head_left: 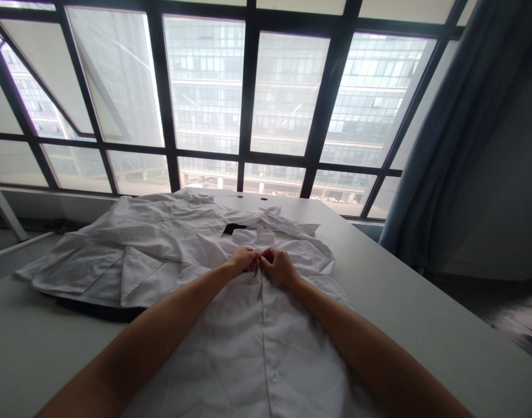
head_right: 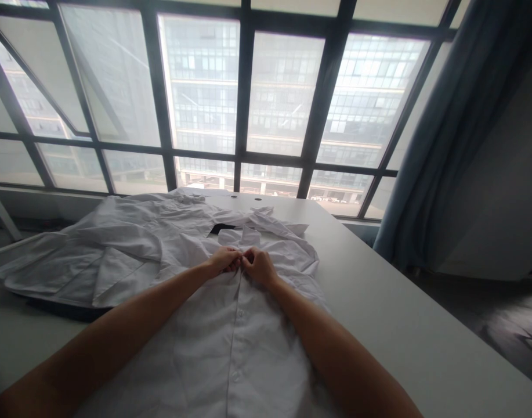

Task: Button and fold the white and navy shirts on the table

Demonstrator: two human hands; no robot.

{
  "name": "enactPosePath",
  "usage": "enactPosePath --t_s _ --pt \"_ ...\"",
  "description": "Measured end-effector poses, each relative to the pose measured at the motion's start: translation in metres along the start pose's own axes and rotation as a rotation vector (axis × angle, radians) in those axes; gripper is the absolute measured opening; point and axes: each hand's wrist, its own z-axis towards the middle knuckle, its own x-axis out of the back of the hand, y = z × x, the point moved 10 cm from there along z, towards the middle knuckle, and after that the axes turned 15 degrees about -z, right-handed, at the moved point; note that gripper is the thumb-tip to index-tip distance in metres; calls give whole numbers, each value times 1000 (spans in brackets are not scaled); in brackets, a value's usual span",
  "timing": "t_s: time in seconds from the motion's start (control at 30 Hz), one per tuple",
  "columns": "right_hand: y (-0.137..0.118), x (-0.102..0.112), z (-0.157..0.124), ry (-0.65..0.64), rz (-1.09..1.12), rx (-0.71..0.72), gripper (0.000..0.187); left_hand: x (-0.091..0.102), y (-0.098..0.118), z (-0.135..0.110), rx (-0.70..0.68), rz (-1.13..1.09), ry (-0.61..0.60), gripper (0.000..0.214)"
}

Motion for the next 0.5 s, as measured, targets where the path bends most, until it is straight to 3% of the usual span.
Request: enactPosePath --t_s 0.5 --pt "7 -1 3 -11 30 -50 19 0 3 3 -98 41 -8 22"
